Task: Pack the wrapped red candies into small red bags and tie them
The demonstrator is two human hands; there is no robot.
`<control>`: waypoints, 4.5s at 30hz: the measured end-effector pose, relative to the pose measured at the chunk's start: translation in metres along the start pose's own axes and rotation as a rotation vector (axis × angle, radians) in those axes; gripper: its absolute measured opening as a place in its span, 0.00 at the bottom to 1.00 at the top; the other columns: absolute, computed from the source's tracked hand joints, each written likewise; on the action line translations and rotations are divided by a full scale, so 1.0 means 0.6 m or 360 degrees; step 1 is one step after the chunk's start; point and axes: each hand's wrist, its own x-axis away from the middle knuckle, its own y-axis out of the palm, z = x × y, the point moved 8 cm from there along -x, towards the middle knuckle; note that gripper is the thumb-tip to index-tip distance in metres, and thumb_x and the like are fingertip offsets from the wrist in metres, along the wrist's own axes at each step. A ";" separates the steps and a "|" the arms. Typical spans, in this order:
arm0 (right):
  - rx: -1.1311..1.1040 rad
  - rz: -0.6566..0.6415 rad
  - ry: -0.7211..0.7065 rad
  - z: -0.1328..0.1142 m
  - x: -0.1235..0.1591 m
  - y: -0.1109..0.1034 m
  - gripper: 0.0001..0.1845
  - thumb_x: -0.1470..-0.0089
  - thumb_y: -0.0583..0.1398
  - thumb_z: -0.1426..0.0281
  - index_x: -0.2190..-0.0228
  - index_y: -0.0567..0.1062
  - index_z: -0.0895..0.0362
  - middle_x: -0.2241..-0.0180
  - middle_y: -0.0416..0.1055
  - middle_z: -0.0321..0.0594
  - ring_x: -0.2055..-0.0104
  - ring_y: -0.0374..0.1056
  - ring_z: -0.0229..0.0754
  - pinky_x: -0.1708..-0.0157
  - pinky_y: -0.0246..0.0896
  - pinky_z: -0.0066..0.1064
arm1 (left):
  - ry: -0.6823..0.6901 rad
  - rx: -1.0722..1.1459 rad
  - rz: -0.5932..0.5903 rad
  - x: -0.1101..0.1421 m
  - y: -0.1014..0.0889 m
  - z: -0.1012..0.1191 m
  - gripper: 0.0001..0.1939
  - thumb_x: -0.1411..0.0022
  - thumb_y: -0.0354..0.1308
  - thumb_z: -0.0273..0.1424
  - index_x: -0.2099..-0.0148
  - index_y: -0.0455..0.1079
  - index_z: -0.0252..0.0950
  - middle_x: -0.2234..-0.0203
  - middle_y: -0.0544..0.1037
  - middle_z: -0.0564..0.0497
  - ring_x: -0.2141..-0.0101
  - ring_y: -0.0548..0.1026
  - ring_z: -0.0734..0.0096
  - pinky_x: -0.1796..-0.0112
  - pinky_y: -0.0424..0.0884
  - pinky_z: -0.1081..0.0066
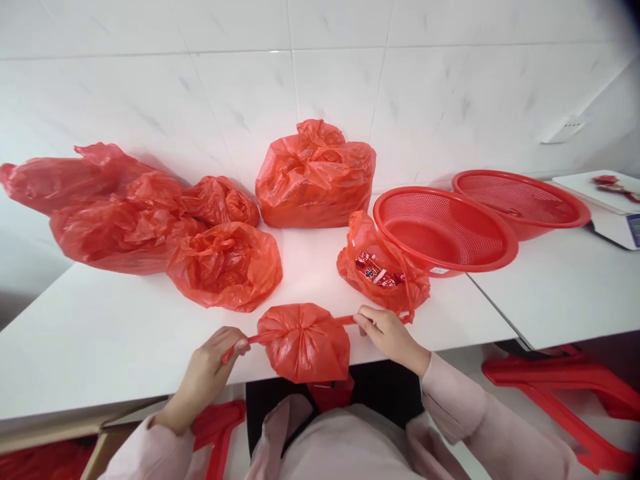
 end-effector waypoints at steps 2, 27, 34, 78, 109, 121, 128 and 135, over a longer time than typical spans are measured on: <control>-0.0137 0.0218 0.0056 -0.016 -0.012 -0.001 0.18 0.34 0.47 0.61 0.73 0.64 0.54 0.75 0.71 0.36 0.72 0.67 0.38 0.67 0.60 0.30 | -0.0064 0.0070 0.0303 -0.011 0.004 0.012 0.15 0.29 0.45 0.33 0.68 0.67 0.38 0.63 0.76 0.47 0.60 0.74 0.66 0.59 0.70 0.68; 0.0232 0.0249 -0.0042 0.014 -0.044 0.078 0.12 0.35 0.51 0.62 0.66 0.69 0.55 0.68 0.73 0.38 0.67 0.70 0.41 0.66 0.61 0.30 | -0.0610 -0.0321 0.0060 -0.076 0.147 -0.023 0.17 0.29 0.40 0.37 0.62 0.67 0.38 0.79 0.75 0.50 0.77 0.74 0.64 0.73 0.58 0.72; 0.0274 0.0253 -0.0010 0.014 -0.051 0.082 0.12 0.35 0.51 0.62 0.66 0.69 0.55 0.68 0.73 0.39 0.68 0.70 0.42 0.68 0.57 0.31 | -0.0650 -0.0332 0.0020 -0.084 0.152 -0.021 0.16 0.29 0.41 0.37 0.65 0.66 0.39 0.79 0.73 0.51 0.78 0.71 0.65 0.73 0.55 0.72; -0.0581 0.0267 -0.0190 -0.176 -0.011 -0.033 0.13 0.36 0.53 0.64 0.51 0.61 0.52 0.83 0.56 0.24 0.81 0.57 0.35 0.74 0.56 0.27 | -0.0431 0.1446 -0.0111 -0.084 0.116 0.152 0.18 0.32 0.50 0.40 0.67 0.75 0.38 0.75 0.75 0.51 0.65 0.74 0.66 0.52 0.68 0.63; -0.1215 -0.0115 0.0133 -0.107 -0.028 0.091 0.17 0.37 0.54 0.59 0.52 0.68 0.54 0.80 0.64 0.29 0.80 0.62 0.33 0.79 0.59 0.24 | -0.0193 0.0641 0.0491 -0.096 0.060 0.117 0.11 0.41 0.57 0.28 0.55 0.65 0.42 0.60 0.75 0.51 0.60 0.76 0.66 0.60 0.72 0.68; -0.1119 -0.0220 0.0013 -0.127 -0.056 0.047 0.08 0.45 0.58 0.70 0.65 0.75 0.59 0.66 0.75 0.39 0.67 0.67 0.36 0.65 0.61 0.28 | 0.0095 0.0430 0.0376 -0.098 0.019 0.149 0.02 0.38 0.59 0.29 0.61 0.71 0.39 0.69 0.77 0.53 0.68 0.76 0.71 0.64 0.70 0.73; -0.0829 -0.0406 -0.0082 -0.144 -0.058 0.041 0.02 0.50 0.58 0.74 0.70 0.71 0.58 0.75 0.66 0.32 0.73 0.60 0.32 0.72 0.57 0.23 | 0.0248 0.0537 0.0246 -0.102 0.018 0.159 0.06 0.39 0.61 0.28 0.58 0.75 0.39 0.61 0.78 0.48 0.57 0.76 0.64 0.55 0.71 0.69; 0.0676 0.0097 -0.1136 -0.225 -0.032 -0.002 0.04 0.48 0.55 0.76 0.72 0.69 0.58 0.74 0.68 0.37 0.73 0.60 0.37 0.73 0.50 0.31 | 0.0045 0.0994 -0.0026 -0.102 0.058 0.141 0.04 0.38 0.61 0.29 0.61 0.70 0.38 0.62 0.80 0.49 0.63 0.79 0.68 0.60 0.74 0.72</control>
